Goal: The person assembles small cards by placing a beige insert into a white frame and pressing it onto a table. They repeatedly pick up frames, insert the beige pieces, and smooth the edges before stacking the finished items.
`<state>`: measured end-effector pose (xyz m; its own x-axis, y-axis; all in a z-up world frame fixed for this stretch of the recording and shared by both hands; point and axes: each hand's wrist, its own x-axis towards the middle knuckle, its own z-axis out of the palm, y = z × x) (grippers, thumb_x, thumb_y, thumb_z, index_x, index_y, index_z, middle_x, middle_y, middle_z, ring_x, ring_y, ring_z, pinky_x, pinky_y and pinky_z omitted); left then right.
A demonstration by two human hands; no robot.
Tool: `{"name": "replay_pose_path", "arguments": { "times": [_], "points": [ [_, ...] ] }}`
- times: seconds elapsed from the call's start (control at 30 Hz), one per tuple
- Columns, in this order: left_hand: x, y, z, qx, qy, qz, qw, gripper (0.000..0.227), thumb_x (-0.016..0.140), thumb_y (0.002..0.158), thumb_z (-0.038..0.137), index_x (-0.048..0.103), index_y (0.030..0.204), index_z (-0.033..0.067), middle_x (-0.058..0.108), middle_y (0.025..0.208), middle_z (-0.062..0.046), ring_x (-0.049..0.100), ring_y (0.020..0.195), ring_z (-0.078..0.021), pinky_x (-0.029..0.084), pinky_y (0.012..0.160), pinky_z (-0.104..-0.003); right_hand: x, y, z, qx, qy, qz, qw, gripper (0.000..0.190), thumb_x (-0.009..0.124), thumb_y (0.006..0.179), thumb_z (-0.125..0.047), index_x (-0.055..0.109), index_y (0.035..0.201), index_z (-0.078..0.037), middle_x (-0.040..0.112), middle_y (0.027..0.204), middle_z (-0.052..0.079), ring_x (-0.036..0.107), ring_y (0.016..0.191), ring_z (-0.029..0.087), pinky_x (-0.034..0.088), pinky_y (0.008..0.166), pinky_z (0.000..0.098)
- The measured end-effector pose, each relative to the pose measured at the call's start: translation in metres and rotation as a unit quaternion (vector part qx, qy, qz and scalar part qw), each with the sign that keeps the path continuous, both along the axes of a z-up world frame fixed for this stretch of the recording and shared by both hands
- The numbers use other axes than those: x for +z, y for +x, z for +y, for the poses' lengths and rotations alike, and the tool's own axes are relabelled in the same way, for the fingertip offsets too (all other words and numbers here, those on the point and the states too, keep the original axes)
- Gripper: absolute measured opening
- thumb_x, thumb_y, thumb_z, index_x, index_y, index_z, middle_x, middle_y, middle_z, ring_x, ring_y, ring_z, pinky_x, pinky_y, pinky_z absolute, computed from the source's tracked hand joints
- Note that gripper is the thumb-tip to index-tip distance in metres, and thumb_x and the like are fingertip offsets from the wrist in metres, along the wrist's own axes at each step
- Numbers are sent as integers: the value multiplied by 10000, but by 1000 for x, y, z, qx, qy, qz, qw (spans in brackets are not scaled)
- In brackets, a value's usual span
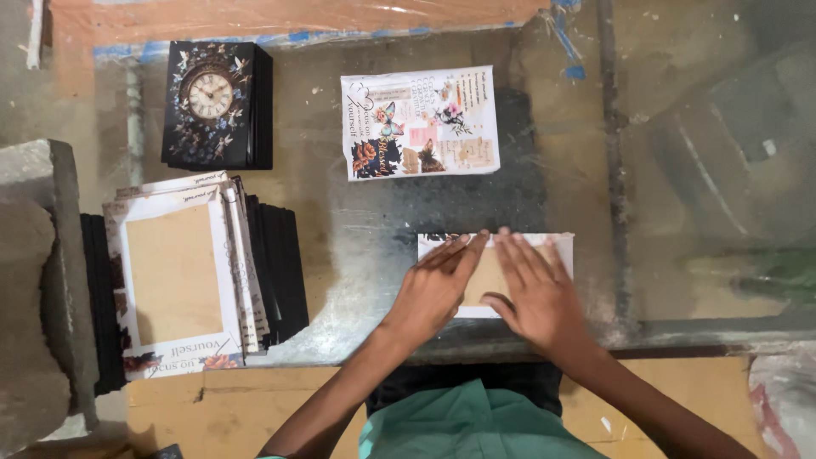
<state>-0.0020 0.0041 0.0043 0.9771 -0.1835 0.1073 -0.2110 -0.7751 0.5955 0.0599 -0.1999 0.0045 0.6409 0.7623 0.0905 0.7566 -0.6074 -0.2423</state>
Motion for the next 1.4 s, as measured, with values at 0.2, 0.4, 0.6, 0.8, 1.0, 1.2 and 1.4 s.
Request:
{"name": "replay_pose_path", "arguments": {
  "times": [0.2,0.4,0.6,0.8,1.0,1.2,1.4],
  "points": [
    [18,14,-16,3,83,156,984,648,615,960,273,432,1525,15,671,1250,-233,605,1254,-339,460,1092,-429,2,-1,-33,-133,-53,-40,989,1101,574,791,-736,389,1509,78,458,1543,242,447,1405,320,203,1237,569],
    [5,-9,-15,26,103,-53,993,845,517,974,594,445,1476,-82,469,1574,-259,445,1472,-375,330,1189,-495,-13,-3,-49,-124,-66,-59,988,1119,540,824,-754,376,1522,105,409,1583,247,341,1519,334,116,1246,634],
    [-4,-37,5,199,204,51,957,912,498,980,638,395,1468,-126,380,1550,-326,366,1466,-429,269,1205,-520,1,-18,-31,-168,-6,-74,983,1086,530,862,-702,309,1496,151,228,1588,380,196,1498,472,55,1164,668],
    [-12,-44,12,150,187,-1,971,793,441,1040,557,349,1584,-12,379,1611,-279,359,1494,-453,210,1247,-547,-6,-48,26,3,61,31,998,724,578,978,-373,345,1563,-15,381,1627,152,314,1525,283,205,1243,525],
    [-11,-50,18,251,163,-33,954,843,463,1029,525,290,1544,-119,352,1569,-356,353,1464,-498,190,1209,-554,-12,-48,23,-53,113,74,989,672,665,987,-228,405,1599,-128,595,1401,159,545,1380,302,310,1231,466],
    [-19,5,-4,230,117,-27,966,574,530,1028,331,493,1447,-60,580,1263,-279,548,1161,-439,388,1052,-536,-23,-56,25,-46,163,47,984,604,644,995,-212,414,1553,-178,605,1486,90,532,1404,273,278,1253,496],
    [-4,29,8,235,127,-20,963,361,583,995,340,642,1041,-13,661,968,-245,632,942,-412,449,870,-534,-23,-59,24,-79,123,16,989,705,582,998,-270,282,1589,-30,445,1574,140,220,1527,411,29,1157,738]
  ]
}}
